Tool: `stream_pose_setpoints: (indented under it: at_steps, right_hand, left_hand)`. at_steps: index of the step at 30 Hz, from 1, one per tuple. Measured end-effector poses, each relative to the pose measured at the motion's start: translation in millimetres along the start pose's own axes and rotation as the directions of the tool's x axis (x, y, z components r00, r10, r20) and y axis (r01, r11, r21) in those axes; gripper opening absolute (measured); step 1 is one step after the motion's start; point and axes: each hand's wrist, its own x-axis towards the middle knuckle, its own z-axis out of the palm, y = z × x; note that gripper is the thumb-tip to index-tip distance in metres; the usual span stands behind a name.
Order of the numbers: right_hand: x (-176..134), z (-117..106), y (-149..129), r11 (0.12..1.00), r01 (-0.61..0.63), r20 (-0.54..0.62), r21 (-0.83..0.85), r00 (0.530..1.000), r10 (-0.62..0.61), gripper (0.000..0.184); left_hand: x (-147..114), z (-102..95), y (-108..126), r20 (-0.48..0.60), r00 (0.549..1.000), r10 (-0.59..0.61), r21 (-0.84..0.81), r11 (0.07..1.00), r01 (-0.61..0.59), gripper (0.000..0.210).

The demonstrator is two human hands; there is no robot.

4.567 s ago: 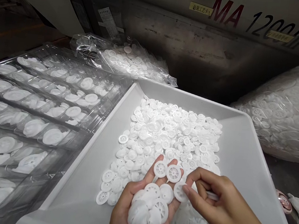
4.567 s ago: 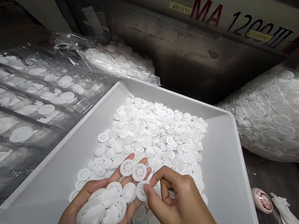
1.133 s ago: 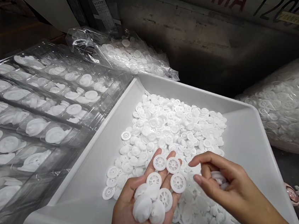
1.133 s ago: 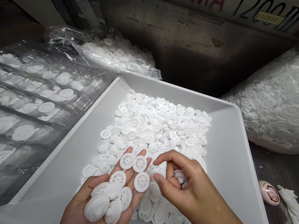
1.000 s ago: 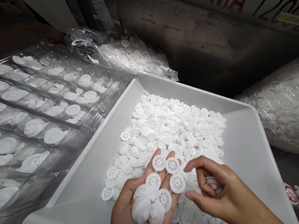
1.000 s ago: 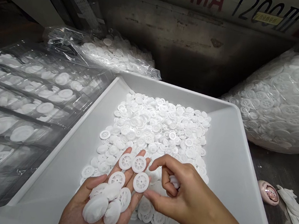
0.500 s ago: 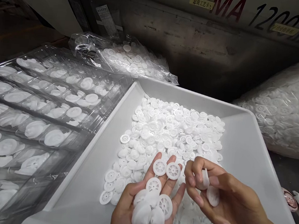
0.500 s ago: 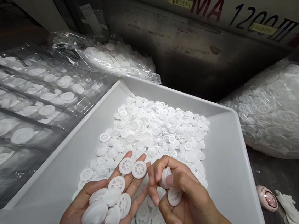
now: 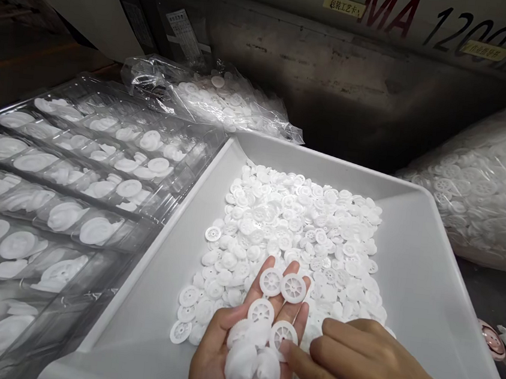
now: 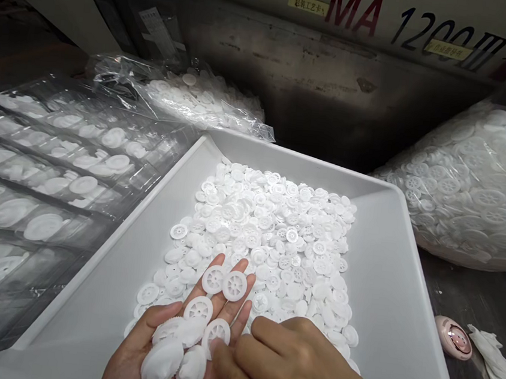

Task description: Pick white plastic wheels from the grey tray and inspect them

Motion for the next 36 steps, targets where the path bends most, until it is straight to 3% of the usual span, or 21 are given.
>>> stream_pose_setpoints:
  at_steps: [6,12,19,22,24,26,27,28,30,32,33,34,35,36]
  right_hand:
    - [-10.1,1.7,5.7,0.998,-0.043,-0.043,-0.042,0.998,0.042,0.037]
    - [-22.9,8.8,8.8,0.989,-0.135,0.067,0.061,0.989,0.131,0.034]
    - [-23.1,10.7,18.4,0.996,-0.046,0.109,0.077,0.993,0.037,0.032]
    - [-22.4,14.0,18.9,0.992,-0.088,0.061,0.093,0.995,0.083,0.033]
    - [-20.9,14.9,17.6,0.964,-0.147,-0.013,0.22,0.988,0.154,0.028]
    - [-18.5,13.7,15.8,0.871,-0.218,-0.086,0.44,0.955,0.283,0.023]
    - [-17.0,12.4,14.8,0.785,-0.268,-0.099,0.559,0.918,0.384,0.021]
    - [-15.4,10.8,14.0,0.665,-0.321,-0.084,0.675,0.861,0.501,0.02]
    - [-11.8,7.1,12.3,0.34,-0.389,0.04,0.856,0.705,0.708,0.017]
    - [-8.9,3.6,11.0,0.016,-0.391,0.228,0.92,0.57,0.789,0.014]
    - [-8.0,2.2,10.5,-0.074,-0.383,0.287,0.921,0.537,0.793,0.015]
    - [-7.7,1.2,10.2,-0.101,-0.39,0.309,0.915,0.52,0.796,0.016]
    - [-8.0,0.5,10.0,-0.06,-0.41,0.291,0.91,0.53,0.797,0.015]
    - [-8.8,0.3,9.9,0.045,-0.437,0.233,0.899,0.562,0.793,0.014]
  left_hand:
    - [-1.9,3.3,1.2,0.01,1.0,-0.017,-0.011,1.0,0.018,0.055]
    - [-3.5,8.3,4.2,0.012,0.999,-0.049,-0.033,0.998,0.05,0.052]
    - [-2.4,8.8,5.5,-0.014,0.999,-0.052,-0.046,0.998,0.051,0.049]
    - [-1.9,8.9,6.4,-0.011,0.998,-0.055,-0.055,0.997,0.054,0.048]
    - [-1.9,8.5,6.5,-0.009,0.998,-0.056,-0.071,0.996,0.055,0.048]
    - [-2.0,7.2,6.5,-0.01,0.998,-0.06,-0.088,0.994,0.059,0.048]
    - [-2.1,6.2,6.4,-0.008,0.998,-0.059,-0.086,0.995,0.058,0.049]
    - [-2.1,5.1,6.4,-0.004,0.999,-0.053,-0.073,0.996,0.053,0.049]
    - [-2.3,3.1,6.3,0.005,0.999,-0.036,-0.038,0.999,0.036,0.05]
    - [-2.6,2.1,6.2,0.004,1.0,-0.03,-0.01,0.999,0.03,0.051]
    - [-2.8,2.3,6.2,0.0,0.999,-0.032,-0.005,0.999,0.032,0.051]
    - [-2.9,2.8,6.2,-0.005,0.999,-0.035,-0.005,0.999,0.035,0.051]
    - [-3.0,3.6,6.1,-0.008,0.999,-0.038,-0.006,0.999,0.038,0.051]
    - [-3.1,4.6,6.0,-0.011,0.999,-0.04,-0.008,0.999,0.04,0.051]
